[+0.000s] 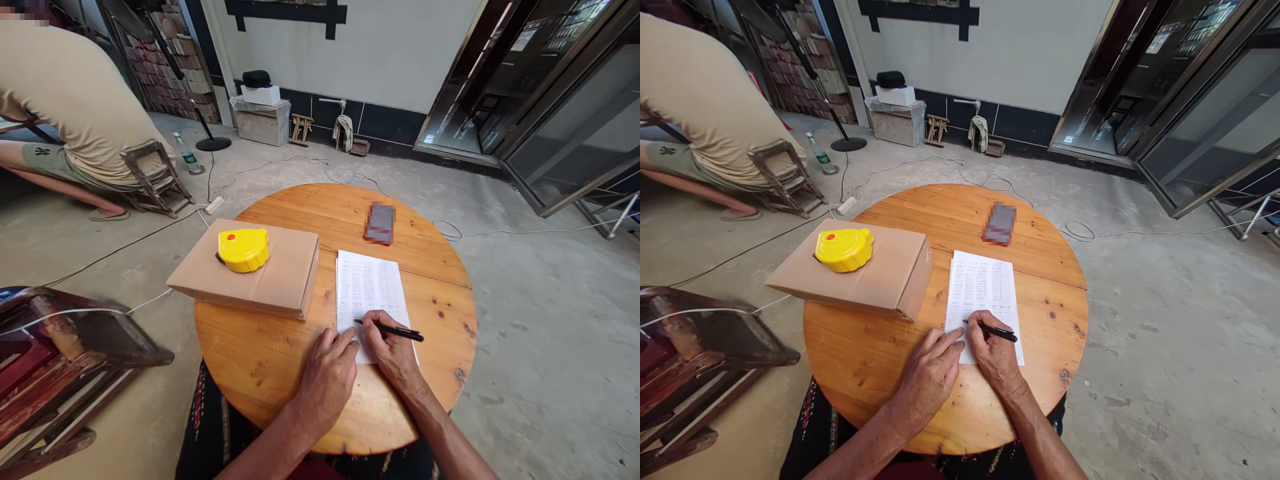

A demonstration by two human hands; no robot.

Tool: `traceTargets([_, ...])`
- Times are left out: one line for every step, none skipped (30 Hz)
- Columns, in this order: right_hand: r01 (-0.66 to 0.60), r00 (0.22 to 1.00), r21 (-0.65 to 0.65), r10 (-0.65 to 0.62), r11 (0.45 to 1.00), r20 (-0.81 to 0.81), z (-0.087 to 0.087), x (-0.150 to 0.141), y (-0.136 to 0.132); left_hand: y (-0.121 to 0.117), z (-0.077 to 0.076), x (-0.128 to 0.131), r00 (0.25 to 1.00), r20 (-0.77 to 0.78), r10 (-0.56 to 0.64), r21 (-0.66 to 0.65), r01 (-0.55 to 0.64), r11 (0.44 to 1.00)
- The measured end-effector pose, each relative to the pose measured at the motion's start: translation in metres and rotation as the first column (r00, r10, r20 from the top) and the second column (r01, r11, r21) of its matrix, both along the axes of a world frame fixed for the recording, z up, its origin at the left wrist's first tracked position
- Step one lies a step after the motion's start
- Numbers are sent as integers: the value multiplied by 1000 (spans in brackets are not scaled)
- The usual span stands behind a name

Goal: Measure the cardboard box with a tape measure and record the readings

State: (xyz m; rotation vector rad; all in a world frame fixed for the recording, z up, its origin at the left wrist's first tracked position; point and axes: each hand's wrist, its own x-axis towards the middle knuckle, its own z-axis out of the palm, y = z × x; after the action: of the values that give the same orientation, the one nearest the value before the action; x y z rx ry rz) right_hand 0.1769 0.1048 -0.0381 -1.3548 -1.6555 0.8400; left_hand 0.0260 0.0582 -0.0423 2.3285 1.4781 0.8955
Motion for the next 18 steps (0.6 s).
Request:
traceTargets([-2,1000,1,2,1000,2,0,0,0,0,0,0,1000,0,0,-2,0,1000])
traceTargets([-4,1000,1,4,1000,3,0,0,0,0,0,0,1000,-1,0,-3,0,1000])
traceTargets([-6,1000,0,6,1000,4,1,0,0,0,0,0,1000,0,-1,-2,1,1000])
traceTargets([-7,1000,-2,7,1000,5,1,0,0,0,0,0,1000,1,-2,0,2,1000])
traceTargets([-9,1000,-2,9,1000,7,2,0,0,0,0,0,1000,3,-2,1,2,1000])
traceTargets([-10,1000,-1,10,1000,8,2,0,-1,1,0,0,1000,6,-3,0,3,1000])
traceTargets([-12,1000,1,12,1000,8,3,0,-1,1,0,0,1000,11,-5,-3,5,1000])
traceTargets([-13,1000,3,13,1000,6,3,0,-1,1,0,0,1000,16,-6,-8,6,1000])
traceTargets([-14,1000,5,14,1000,4,3,0,0,1,0,0,1000,20,-6,-15,6,1000])
traceTargets([-15,1000,5,15,1000,2,4,-1,0,1,0,0,1000,25,-5,-22,6,1000])
traceTargets([-15,1000,4,15,1000,0,4,-1,0,1,0,0,1000,29,-5,-28,5,1000])
traceTargets([-13,1000,3,13,1000,-2,3,-1,0,1,0,0,1000,31,-4,-32,5,999])
traceTargets([-13,1000,2,13,1000,-4,3,-1,0,1,0,0,1000,31,-3,-33,4,999])
traceTargets([-11,1000,1,11,1000,-5,3,-1,1,1,0,0,1000,30,-3,-30,3,1000])
traceTargets([-9,1000,1,9,1000,-5,3,-2,1,1,0,0,1000,29,-2,-26,3,1000])
traceTargets([-6,1000,1,6,1000,-5,2,-2,1,1,0,0,1000,28,0,-22,1,1000])
traceTargets([-3,1000,0,3,1000,-5,2,-2,0,1,0,0,1000,27,1,-18,0,1000])
traceTargets([-1,1000,-1,1,1000,-4,2,-2,0,1,0,0,1000,26,1,-14,-1,1000])
